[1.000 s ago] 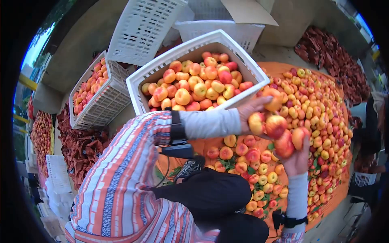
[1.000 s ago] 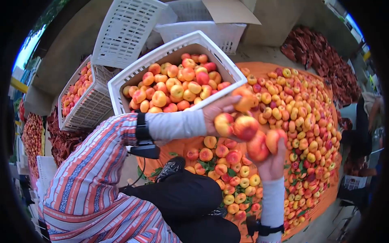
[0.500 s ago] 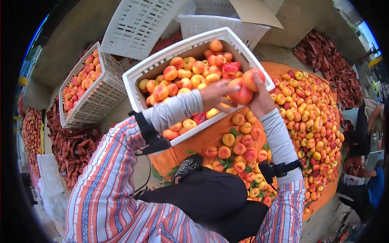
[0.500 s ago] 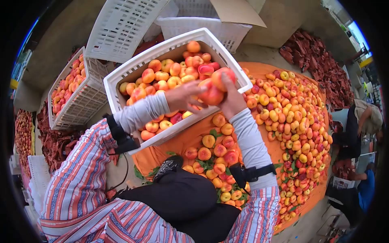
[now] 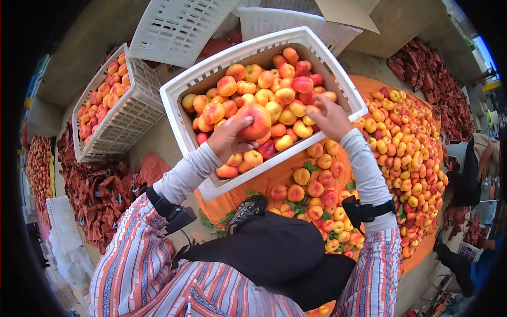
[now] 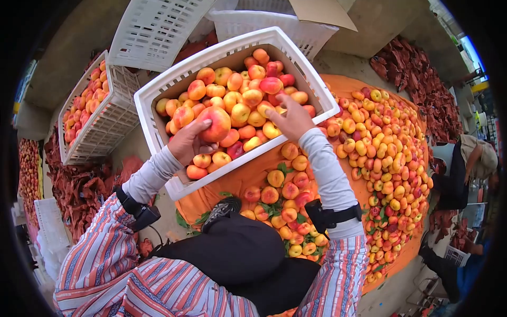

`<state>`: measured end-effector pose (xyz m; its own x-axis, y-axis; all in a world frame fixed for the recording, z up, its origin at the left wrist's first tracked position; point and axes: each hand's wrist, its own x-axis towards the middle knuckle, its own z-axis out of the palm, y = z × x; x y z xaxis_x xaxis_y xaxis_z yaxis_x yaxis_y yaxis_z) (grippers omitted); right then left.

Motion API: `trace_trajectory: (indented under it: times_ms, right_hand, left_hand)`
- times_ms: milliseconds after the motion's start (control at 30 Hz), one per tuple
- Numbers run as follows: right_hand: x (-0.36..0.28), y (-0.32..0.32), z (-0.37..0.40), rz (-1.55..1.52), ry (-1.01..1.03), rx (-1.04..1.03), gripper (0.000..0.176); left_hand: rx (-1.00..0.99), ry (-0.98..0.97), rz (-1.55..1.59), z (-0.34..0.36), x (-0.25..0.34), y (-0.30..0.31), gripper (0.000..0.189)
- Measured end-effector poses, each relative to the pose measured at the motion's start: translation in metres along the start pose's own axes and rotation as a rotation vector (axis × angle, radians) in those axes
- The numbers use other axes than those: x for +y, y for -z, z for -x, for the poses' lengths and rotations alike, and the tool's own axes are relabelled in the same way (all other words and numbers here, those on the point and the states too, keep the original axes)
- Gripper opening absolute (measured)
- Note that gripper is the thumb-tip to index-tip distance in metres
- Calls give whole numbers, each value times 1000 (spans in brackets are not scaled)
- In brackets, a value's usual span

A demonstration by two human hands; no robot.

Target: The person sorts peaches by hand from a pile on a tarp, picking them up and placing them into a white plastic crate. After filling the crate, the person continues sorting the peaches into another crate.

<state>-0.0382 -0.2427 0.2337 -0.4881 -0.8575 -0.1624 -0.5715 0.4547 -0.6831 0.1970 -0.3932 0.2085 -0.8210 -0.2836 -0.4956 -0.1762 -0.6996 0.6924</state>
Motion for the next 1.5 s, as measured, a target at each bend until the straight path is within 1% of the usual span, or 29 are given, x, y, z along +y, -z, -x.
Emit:
trace_trajectory:
  times_ms: [33, 133, 167, 200, 267, 300, 333, 367, 400, 433, 467, 533, 600, 700, 800, 833, 867, 933, 1033, 1067, 1133, 1233, 1333, 1400, 1467, 1500]
  right_hand:
    - [18, -12, -8, 158, 94, 59, 58]
    - [31, -9, -40, 342, 178, 222, 58]
    - [32, -7, -55, 388, 198, 223, 58]
    - [44, -10, -77, 391, 267, 202, 58]
    - [53, -21, -107, 208, 268, 174, 57]
    - [50, -23, -111, 289, 232, 135, 57]
    - [46, -24, -113, 370, 195, 92, 57]
    - [44, -25, -114, 453, 156, 48, 57]
    - [32, -21, -106, 463, 130, 16, 56]
    - [15, -14, -90, 476, 106, -17, 55]
    - [4, -14, -74, 489, 84, -50, 54]
    - [27, -19, -55, 486, 332, -263, 52]
    - [26, -37, -33, 445, 145, -570, 55]
    - [4, -40, -37, 504, 7, -107, 66]
    - [1, -52, -65, 596, 92, -51, 73]
    - [-6, -58, -71, 674, 91, -34, 74]
    - [-12, -60, -80, 748, -37, -99, 72]
    - [-12, -56, -92, 662, 11, -122, 71]
    - [-16, -44, -113, 304, 50, 92, 67]
    - [-19, -41, -124, 155, 149, 189, 63]
    - [-23, -40, -137, 250, 97, 220, 56]
    - [-19, -42, -152, 541, 88, 100, 44]
    - [-17, -63, -150, 811, 1, -46, 37]
    - [-14, -92, -137, 1050, 250, -130, 36]
    - [-25, -107, -106, 872, 430, 87, 37]
    - [-31, -102, -104, 793, 447, -3, 33]
  left_hand:
    - [66, -14, -34, 5, -1, 0, 42]
    - [200, -259, -253, 28, 0, -1, 44]
    - [211, -388, -289, 36, 1, 0, 43]
    - [224, -467, -352, 37, -1, 9, 42]
    - [248, -626, -480, 39, -3, 30, 41]
    - [285, -618, -457, 40, 0, 36, 41]
    - [310, -680, -485, 35, 0, 45, 41]
    - [337, -676, -510, 34, 2, 52, 41]
    - [363, -672, -531, 33, 5, 58, 41]
    - [415, -791, -659, 24, 3, 72, 41]
    - [433, -758, -617, 24, 4, 75, 41]
    - [461, -707, -537, 23, 12, 76, 41]
    - [460, -731, -497, 22, 15, 75, 41]
    - [476, -725, -477, 21, 13, 77, 42]
    - [491, -769, -514, 19, 11, 80, 43]
    - [484, -750, -483, 20, 12, 78, 45]
    - [471, -693, -461, 24, 14, 76, 45]
    - [482, -731, -494, 22, 12, 82, 45]
    - [454, -712, -418, 25, 16, 78, 47]
    - [464, -712, -439, 25, 14, 79, 47]
    - [474, -716, -484, 24, 13, 83, 48]
    - [457, -724, -455, 27, 17, 80, 48]
    - [444, -718, -405, 26, 15, 82, 48]
    - [434, -721, -388, 26, 16, 82, 48]
    - [417, -701, -393, 26, 17, 82, 49]
    - [413, -696, -386, 26, 17, 82, 49]
